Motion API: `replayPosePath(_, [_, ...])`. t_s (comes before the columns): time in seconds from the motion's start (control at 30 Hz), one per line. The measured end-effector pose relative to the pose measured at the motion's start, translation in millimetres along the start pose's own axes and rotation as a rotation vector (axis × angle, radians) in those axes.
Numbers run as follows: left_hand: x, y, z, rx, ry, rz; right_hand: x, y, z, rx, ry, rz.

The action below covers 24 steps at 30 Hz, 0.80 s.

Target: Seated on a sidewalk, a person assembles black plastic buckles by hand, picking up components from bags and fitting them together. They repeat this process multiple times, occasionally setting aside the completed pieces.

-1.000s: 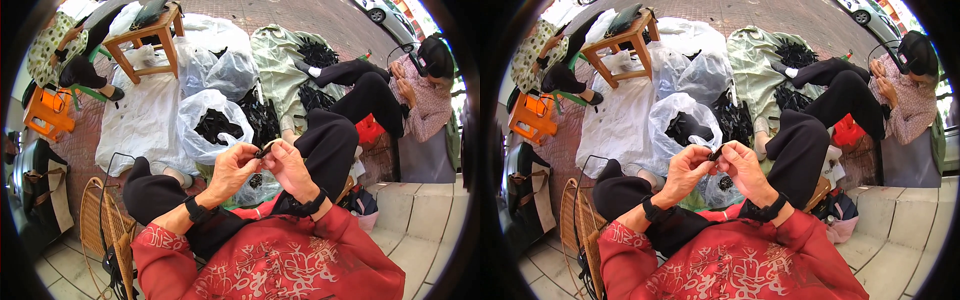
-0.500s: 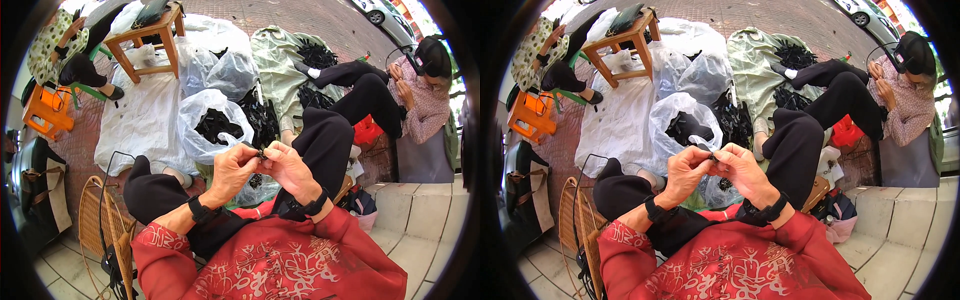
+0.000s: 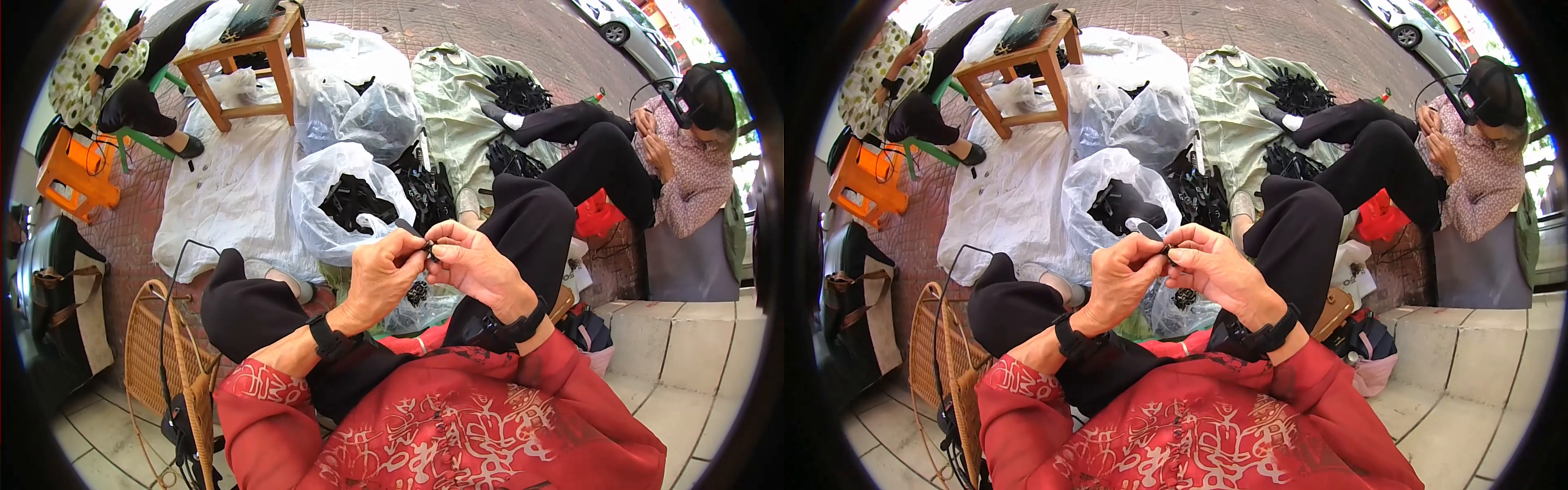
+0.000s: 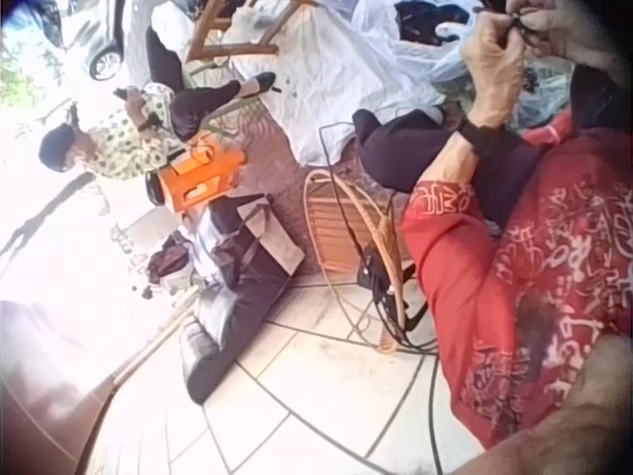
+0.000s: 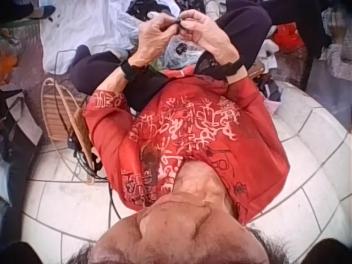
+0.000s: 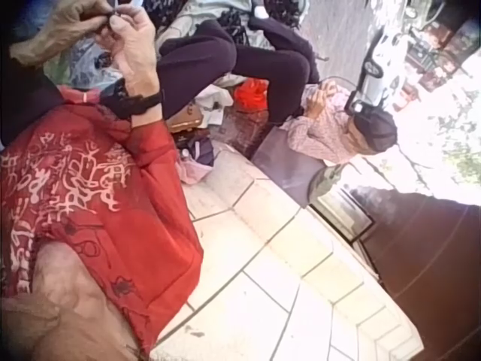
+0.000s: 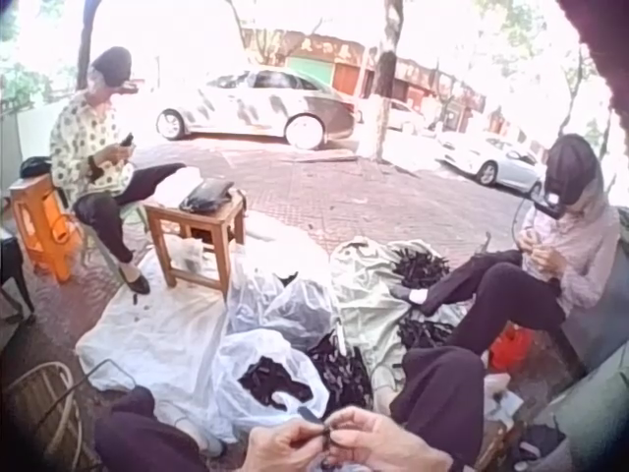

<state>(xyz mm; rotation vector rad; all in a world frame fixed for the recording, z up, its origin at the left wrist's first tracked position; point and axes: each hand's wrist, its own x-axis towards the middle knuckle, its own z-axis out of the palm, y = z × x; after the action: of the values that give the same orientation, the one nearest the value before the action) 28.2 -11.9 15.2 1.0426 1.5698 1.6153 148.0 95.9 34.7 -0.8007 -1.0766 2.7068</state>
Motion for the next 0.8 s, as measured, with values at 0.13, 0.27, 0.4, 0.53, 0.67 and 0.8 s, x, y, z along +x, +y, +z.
replayPosePath(0.13, [-0.9,-1.8,0.7,0.030,0.053,0.071,1.0,-3.0,1.6,0.026,-0.019,0.022])
replayPosePath(0.27, [-2.1,-3.0,-3.2,0.122,0.033,0.071,0.9,-0.4,0.4,0.047,0.022,0.025])
replayPosePath(0.4, [-2.1,-2.0,-2.8,0.285,0.025,0.226,-0.6,5.9,-2.0,0.106,0.027,-0.020])
replayPosePath(0.53, [-1.7,-3.6,1.3,0.205,0.020,0.172,-0.4,15.1,-4.9,0.156,-0.048,-0.147])
replayPosePath(0.67, [-2.3,-2.6,0.4,0.157,0.008,0.100,2.9,24.2,-7.6,0.178,-0.040,-0.231])
replayPosePath(0.8, [-0.5,1.6,-0.3,0.124,0.025,0.055,-0.9,21.1,-3.4,0.116,0.035,-0.264])
